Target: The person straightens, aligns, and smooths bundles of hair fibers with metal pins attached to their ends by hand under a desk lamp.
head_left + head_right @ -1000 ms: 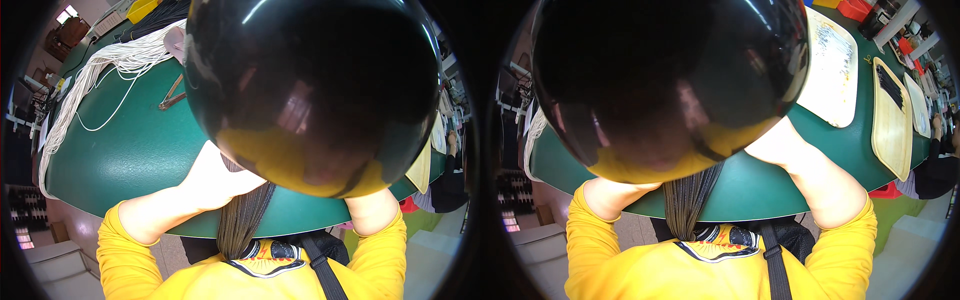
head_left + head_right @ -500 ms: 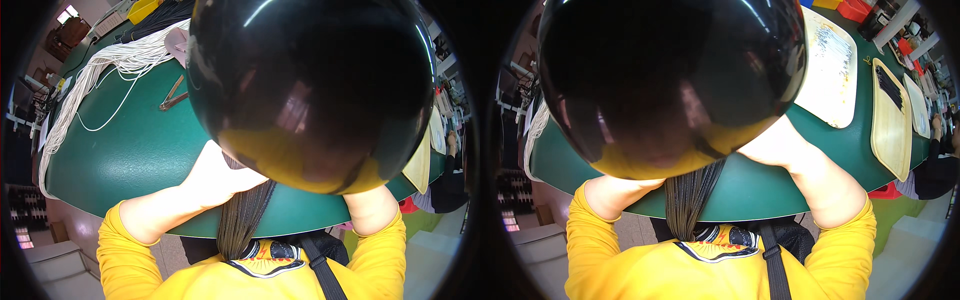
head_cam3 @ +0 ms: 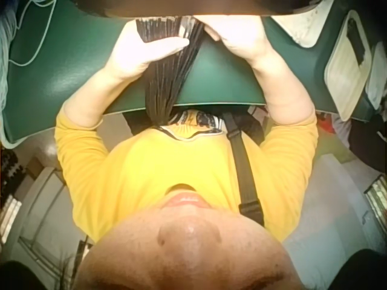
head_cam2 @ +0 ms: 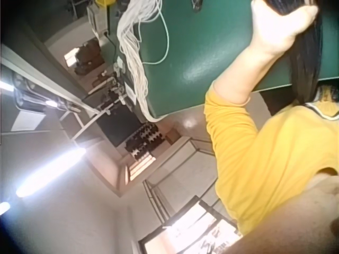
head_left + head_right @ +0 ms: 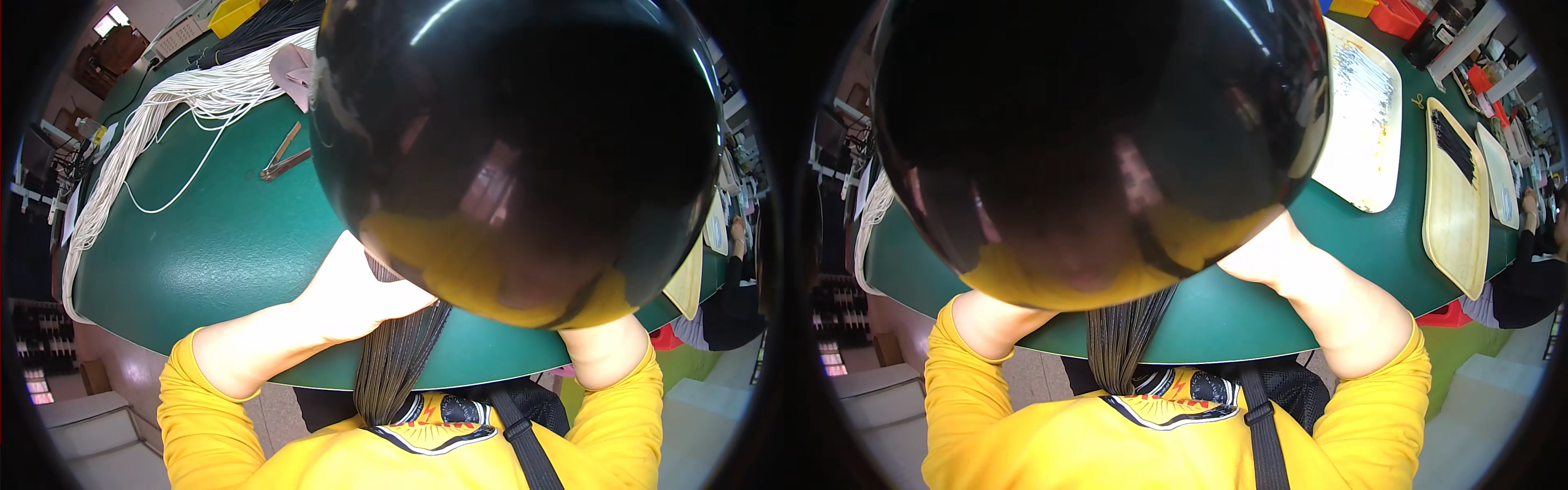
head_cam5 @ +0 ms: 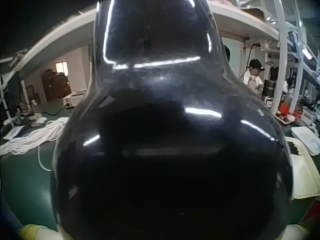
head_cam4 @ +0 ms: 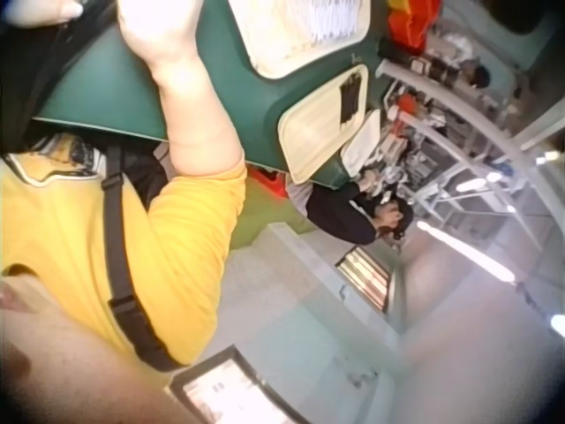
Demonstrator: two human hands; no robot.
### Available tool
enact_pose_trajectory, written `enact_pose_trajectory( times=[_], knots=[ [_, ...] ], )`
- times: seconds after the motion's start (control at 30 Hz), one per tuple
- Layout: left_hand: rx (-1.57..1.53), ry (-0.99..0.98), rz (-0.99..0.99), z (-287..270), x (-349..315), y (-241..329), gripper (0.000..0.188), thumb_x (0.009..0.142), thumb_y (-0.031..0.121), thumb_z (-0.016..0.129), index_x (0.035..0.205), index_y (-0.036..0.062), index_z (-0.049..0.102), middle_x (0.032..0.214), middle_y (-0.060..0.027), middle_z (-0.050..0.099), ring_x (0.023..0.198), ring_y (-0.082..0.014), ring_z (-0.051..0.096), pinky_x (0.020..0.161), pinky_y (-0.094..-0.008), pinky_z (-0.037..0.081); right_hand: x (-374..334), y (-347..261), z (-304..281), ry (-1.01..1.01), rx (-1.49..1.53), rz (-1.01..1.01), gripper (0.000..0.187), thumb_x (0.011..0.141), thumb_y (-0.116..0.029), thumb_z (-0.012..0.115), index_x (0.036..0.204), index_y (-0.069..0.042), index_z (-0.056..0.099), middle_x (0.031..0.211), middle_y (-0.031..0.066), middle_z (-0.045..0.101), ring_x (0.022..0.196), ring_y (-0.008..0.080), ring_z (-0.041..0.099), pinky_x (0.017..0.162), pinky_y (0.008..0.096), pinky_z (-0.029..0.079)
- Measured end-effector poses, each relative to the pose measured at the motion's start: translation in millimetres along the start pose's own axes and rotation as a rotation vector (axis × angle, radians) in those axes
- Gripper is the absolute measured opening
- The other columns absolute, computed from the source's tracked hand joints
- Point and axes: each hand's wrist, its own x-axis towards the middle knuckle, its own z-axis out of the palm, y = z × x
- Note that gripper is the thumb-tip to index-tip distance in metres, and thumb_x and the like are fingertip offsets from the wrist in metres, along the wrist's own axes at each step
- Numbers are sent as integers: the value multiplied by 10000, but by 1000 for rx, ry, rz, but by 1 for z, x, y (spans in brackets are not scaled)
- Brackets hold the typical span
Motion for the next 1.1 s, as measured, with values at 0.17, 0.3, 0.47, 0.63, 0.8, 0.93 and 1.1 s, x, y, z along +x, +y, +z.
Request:
enact_pose_trajectory(
  times=[0.17, 0.3, 0.47, 0.63, 0.8, 0.93, 1.1],
  knots=[
    [35, -27, -86, 0, 1, 8, 428, 634, 71, 697, 1009, -3, 503, 955, -90, 562, 892, -161, 536, 781, -292, 430, 10, 3, 6, 3, 16, -5, 403, 855, -150, 426, 1233, -41, 342, 1197, 119, 421, 1081, 203, 424, 915, 330, 363],
    [-137, 26, -61, 1, 0, -1, 424, 634, 60, 690, 1007, -6, 501, 954, -95, 562, 889, -166, 539, 781, -292, 433, 2, 2, 5, 9, 28, -8, 403, 856, -152, 424, 1235, -42, 341, 1198, 119, 421, 1083, 202, 423, 916, 330, 363],
    [-224, -51, -8, -7, 3, -25, 419, 643, 63, 682, 1011, -11, 496, 954, -91, 559, 893, -165, 537, 787, -291, 430, 5, 1, 9, 20, 43, -7, 402, 858, -153, 421, 1236, -42, 340, 1200, 119, 420, 1084, 202, 422, 916, 331, 363],
    [-222, -75, -17, -14, 1, -28, 414, 652, 70, 678, 1013, -12, 494, 954, -86, 558, 896, -161, 535, 790, -288, 428, 2, 1, 0, 10, 72, 9, 402, 860, -155, 418, 1237, -43, 338, 1201, 119, 419, 1086, 202, 421, 916, 331, 363],
    [-206, -81, -59, -8, 3, -20, 393, 658, 84, 682, 997, -7, 507, 946, -80, 562, 893, -149, 534, 782, -284, 430, -1, -2, 2, 22, 80, 3, 402, 861, -157, 415, 1239, -44, 336, 1202, 118, 418, 1087, 202, 420, 917, 331, 363],
    [-164, -53, -8, -9, 2, -25, 385, 653, 80, 680, 988, -10, 513, 946, -85, 563, 892, -156, 535, 782, -285, 430, -1, 0, 6, 24, 96, 3, 402, 863, -158, 413, 1240, -44, 335, 1203, 118, 417, 1088, 201, 420, 917, 332, 363],
    [-36, -70, 9, -8, 3, -28, 402, 649, 69, 675, 1003, -12, 502, 960, -93, 558, 897, -170, 535, 786, -285, 430, -1, -3, 2, 29, 114, 3, 401, 864, -160, 410, 1241, -45, 334, 1204, 118, 416, 1090, 201, 419, 917, 332, 362]
  ],
)
